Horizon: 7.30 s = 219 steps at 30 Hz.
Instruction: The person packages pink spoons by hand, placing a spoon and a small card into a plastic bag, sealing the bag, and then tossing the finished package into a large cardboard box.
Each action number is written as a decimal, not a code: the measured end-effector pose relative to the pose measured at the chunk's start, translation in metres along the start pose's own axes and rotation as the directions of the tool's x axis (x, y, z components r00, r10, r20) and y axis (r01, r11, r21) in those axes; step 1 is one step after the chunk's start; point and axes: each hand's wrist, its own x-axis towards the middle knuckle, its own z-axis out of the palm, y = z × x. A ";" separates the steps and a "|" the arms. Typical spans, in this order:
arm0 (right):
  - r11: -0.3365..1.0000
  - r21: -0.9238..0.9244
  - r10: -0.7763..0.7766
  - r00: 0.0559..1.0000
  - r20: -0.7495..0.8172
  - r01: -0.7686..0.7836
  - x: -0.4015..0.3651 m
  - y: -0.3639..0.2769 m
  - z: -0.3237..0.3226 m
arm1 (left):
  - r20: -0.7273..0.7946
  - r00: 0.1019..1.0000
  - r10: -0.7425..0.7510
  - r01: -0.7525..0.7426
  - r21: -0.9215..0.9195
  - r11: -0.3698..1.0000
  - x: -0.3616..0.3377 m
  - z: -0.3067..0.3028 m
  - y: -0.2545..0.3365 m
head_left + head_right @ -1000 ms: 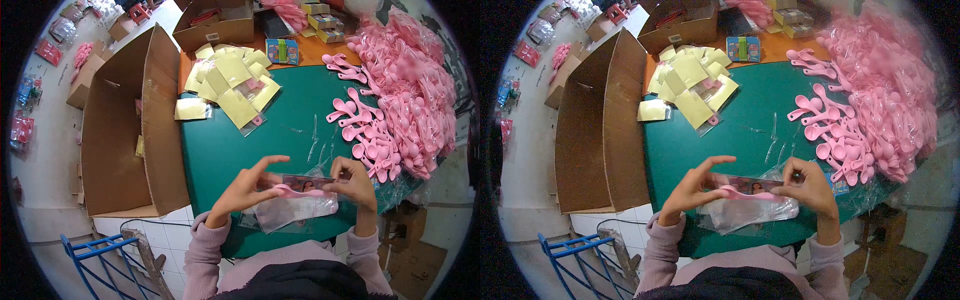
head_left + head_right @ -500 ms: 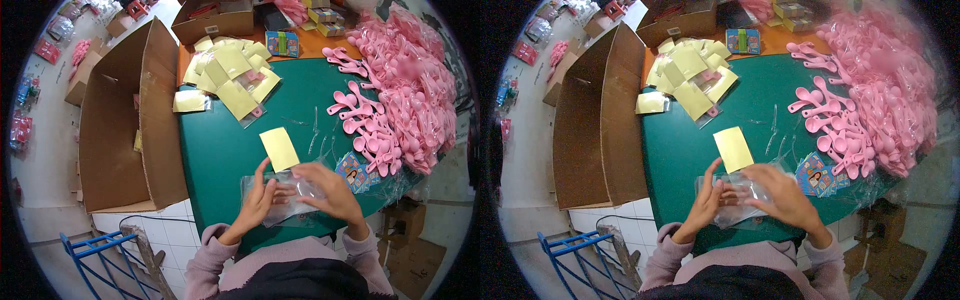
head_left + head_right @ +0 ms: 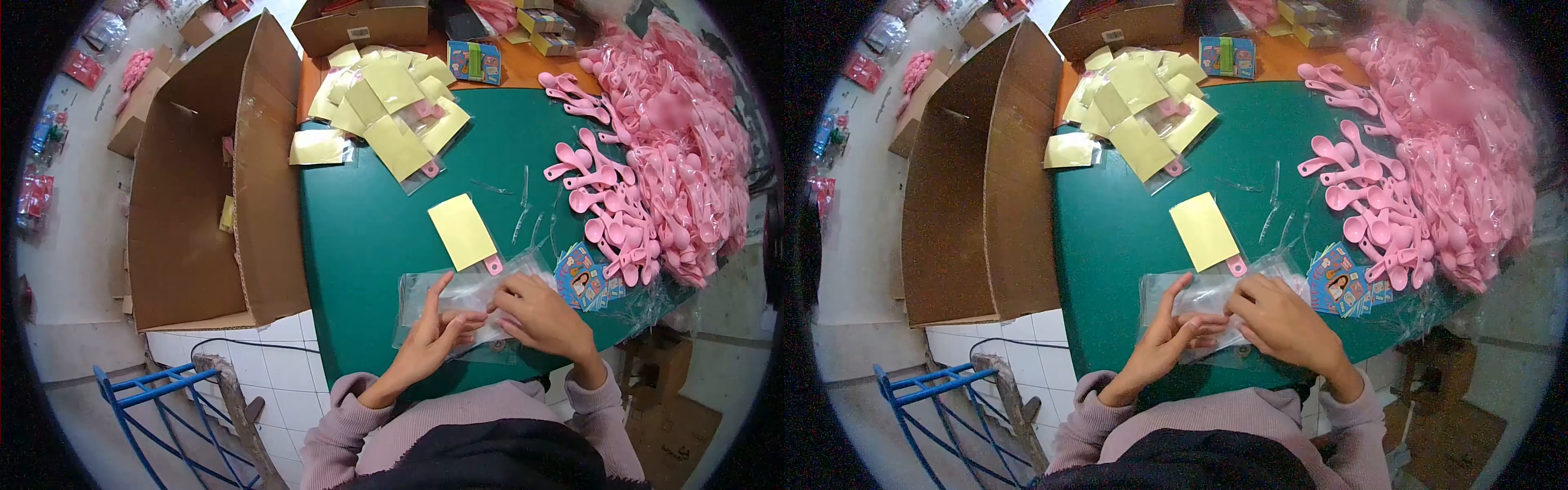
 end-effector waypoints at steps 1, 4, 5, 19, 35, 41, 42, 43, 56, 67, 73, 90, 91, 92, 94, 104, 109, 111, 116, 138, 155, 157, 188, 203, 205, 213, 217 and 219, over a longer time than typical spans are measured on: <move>1.000 -0.004 -0.004 1.000 -0.002 0.004 0.000 0.001 0.000 | 0.003 1.000 -0.010 0.010 -0.015 1.000 0.000 0.002 0.001; 1.000 0.024 -0.019 1.000 0.025 0.018 0.000 0.002 0.006 | -0.001 0.998 0.065 -0.065 0.011 0.998 0.003 0.002 -0.009; 1.000 0.024 -0.019 1.000 0.025 0.018 0.000 0.002 0.009 | 0.000 0.998 0.065 -0.065 0.011 0.998 0.003 0.003 -0.009; 0.994 -0.060 -0.090 0.996 0.018 0.091 0.012 -0.008 0.019 | -0.182 0.921 0.345 -0.223 0.480 0.849 -0.002 0.007 0.012; 0.815 0.574 0.034 0.995 0.093 -0.082 0.003 0.085 -0.077 | -0.262 0.952 0.159 -0.163 0.006 0.987 0.010 -0.013 0.021; 0.847 -0.198 0.293 0.744 -0.600 -0.494 -0.017 0.082 -0.061 | -0.212 0.973 0.095 -0.109 -0.059 0.992 0.006 -0.008 0.022; 0.920 -0.049 0.315 0.808 -0.498 -0.390 -0.015 0.054 -0.045 | -0.218 0.971 0.093 -0.110 -0.063 0.992 0.005 -0.007 0.021; 0.972 0.028 0.227 0.901 -0.370 -0.233 -0.013 0.031 -0.031 | -0.223 0.970 0.095 -0.124 -0.119 0.985 0.005 -0.007 0.020; 0.925 0.379 0.156 0.917 -0.366 -0.006 0.000 0.008 0.026 | -0.243 0.933 0.267 -0.104 0.527 0.843 -0.009 -0.012 0.020; 0.403 0.898 0.479 0.877 -0.044 -0.175 -0.002 0.012 0.041 | -0.151 0.956 0.250 -0.107 0.615 0.781 -0.004 -0.012 0.028; 0.348 0.915 0.576 0.817 -0.036 -0.205 0.003 0.006 0.045 | -0.187 0.932 0.311 -0.160 0.558 0.814 -0.002 -0.014 0.016; 0.383 0.899 0.593 0.803 -0.063 -0.212 0.008 -0.003 0.047 | -0.444 0.846 0.296 -0.182 0.282 0.942 0.006 -0.004 0.002; 0.386 0.896 0.585 0.809 -0.053 -0.220 0.008 -0.004 0.045 | -0.442 0.847 0.295 -0.181 0.283 0.942 0.005 -0.006 0.002; 0.384 0.897 0.586 0.808 -0.054 -0.219 0.008 -0.005 0.045 | -0.388 0.894 0.223 -0.123 0.265 0.956 0.003 -0.009 0.004; 0.389 0.888 0.594 0.803 -0.039 -0.245 0.007 -0.005 0.043 | -0.330 0.932 0.149 -0.065 0.254 0.965 0.002 -0.010 0.008; 0.641 0.761 0.352 0.920 -0.172 -0.103 0.102 0.037 -0.045 | -0.114 0.797 0.593 -0.400 0.635 0.660 0.041 -0.043 0.097; 0.983 -0.135 0.057 0.910 -0.410 -0.122 0.222 0.111 -0.074 | -0.489 0.502 0.714 0.120 0.857 0.502 0.128 -0.119 0.104; 0.959 -0.212 0.085 0.907 -0.413 -0.186 0.253 0.126 -0.072 | -0.570 0.496 0.655 0.320 0.821 0.472 0.156 -0.132 0.097; 0.972 -0.116 0.174 0.958 -0.227 -0.204 0.290 0.141 -0.066 | -0.579 0.448 0.681 0.292 0.815 0.501 0.196 -0.136 0.105; 0.472 0.877 0.148 0.989 0.020 -0.088 0.293 0.097 -0.066 | -0.369 0.465 0.805 -0.237 0.824 0.515 0.201 -0.146 0.110; 0.038 0.945 0.208 0.923 -0.325 0.324 0.290 0.096 -0.120 | -0.601 0.395 0.695 -0.431 0.546 0.718 0.217 -0.175 0.099; 0.012 0.950 0.109 0.944 -0.310 0.311 0.315 0.063 -0.124 | -0.540 0.357 0.762 -0.391 0.655 0.647 0.206 -0.163 0.107; 0.898 -0.440 0.044 0.995 0.095 0.002 0.445 0.097 -0.029 | -0.661 0.250 0.707 -0.094 0.711 0.697 0.187 -0.169 0.109; 0.833 0.142 0.540 0.733 -0.413 -0.534 0.378 0.113 -0.051 | -0.756 0.315 0.573 -0.691 0.231 0.685 0.200 -0.183 0.119; 0.802 -0.059 0.529 0.753 -0.392 -0.594 0.373 0.099 -0.041 | -0.735 0.260 0.627 -0.669 0.331 0.665 0.206 -0.187 0.119; 0.993 0.054 0.115 0.925 -0.363 -0.103 0.350 0.128 -0.041 | -0.432 0.275 0.859 -0.214 0.843 0.493 0.234 -0.216 0.144; 0.973 -0.047 0.222 0.973 -0.062 -0.225 0.303 0.103 -0.084 | -0.441 0.450 0.777 0.060 0.883 0.466 0.230 -0.210 0.150; 0.975 -0.007 0.219 0.966 0.139 -0.220 0.277 0.105 -0.098 | -0.522 0.474 0.709 0.261 0.852 0.454 0.233 -0.214 0.148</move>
